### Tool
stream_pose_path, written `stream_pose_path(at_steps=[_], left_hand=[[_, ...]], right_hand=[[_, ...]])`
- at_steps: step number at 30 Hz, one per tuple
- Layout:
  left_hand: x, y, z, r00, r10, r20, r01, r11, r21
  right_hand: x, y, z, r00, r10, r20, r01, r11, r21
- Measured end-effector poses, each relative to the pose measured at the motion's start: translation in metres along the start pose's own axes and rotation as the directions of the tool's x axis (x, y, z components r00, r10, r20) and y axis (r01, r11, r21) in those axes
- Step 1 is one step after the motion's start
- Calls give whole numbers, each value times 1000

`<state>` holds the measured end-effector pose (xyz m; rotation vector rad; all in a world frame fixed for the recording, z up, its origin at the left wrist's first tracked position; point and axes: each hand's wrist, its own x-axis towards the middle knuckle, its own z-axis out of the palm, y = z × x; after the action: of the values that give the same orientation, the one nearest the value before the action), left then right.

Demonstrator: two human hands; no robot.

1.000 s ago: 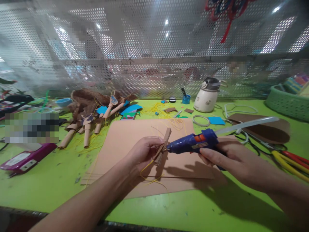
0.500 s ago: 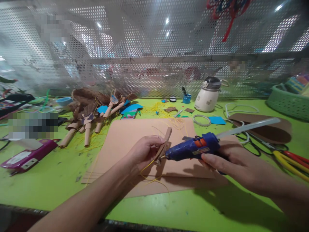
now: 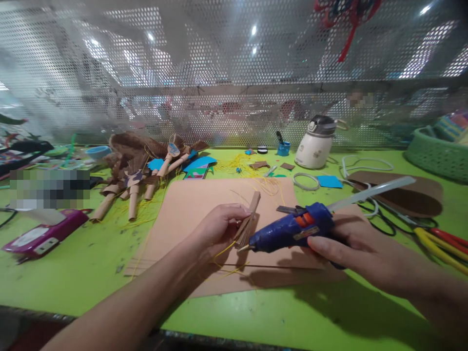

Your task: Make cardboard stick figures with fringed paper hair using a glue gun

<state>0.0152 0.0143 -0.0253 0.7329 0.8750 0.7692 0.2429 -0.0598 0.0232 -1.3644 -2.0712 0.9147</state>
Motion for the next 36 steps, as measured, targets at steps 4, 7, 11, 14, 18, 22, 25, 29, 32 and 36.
stream_pose_path(at_steps=[4,7,11,14,18,22,25,29,32,36], left_hand=[[0,1,-1,1000,8,5,-8,1000,25],[1,1,-1,1000,23,16,-23,999,35],[1,1,0,1000,6,-1,-6,1000,5],[-1,1,1,1000,-4,-3,4,1000,1],[-3,2,3,1000,-4,9,4,1000,-12],[-2,1,4,1000,29,0,-29,1000,4],[-2,0,3,1000,23,4,-23,1000,3],[-2,0,3,1000,9,15,-9,1000,-22],[-3,2,4,1000,-4,10,4,999,-36],[-5,4,5,1000,-6,6,6,1000,-26]], right_hand=[[3,7,-2,1000,29,-6,-29,996,84],[8,12,-1,996,69,-53,-66,996,57],[11,15,2,992,99,-73,-98,995,14],[11,16,4,991,118,-60,-118,993,17],[10,17,3,995,98,26,-99,994,49],[8,18,3,993,75,88,-80,995,58],[7,19,3,990,94,103,-104,989,102],[7,17,4,989,102,111,-115,985,128],[5,15,4,988,97,117,-110,988,112],[3,16,2,990,99,98,-108,989,97]])
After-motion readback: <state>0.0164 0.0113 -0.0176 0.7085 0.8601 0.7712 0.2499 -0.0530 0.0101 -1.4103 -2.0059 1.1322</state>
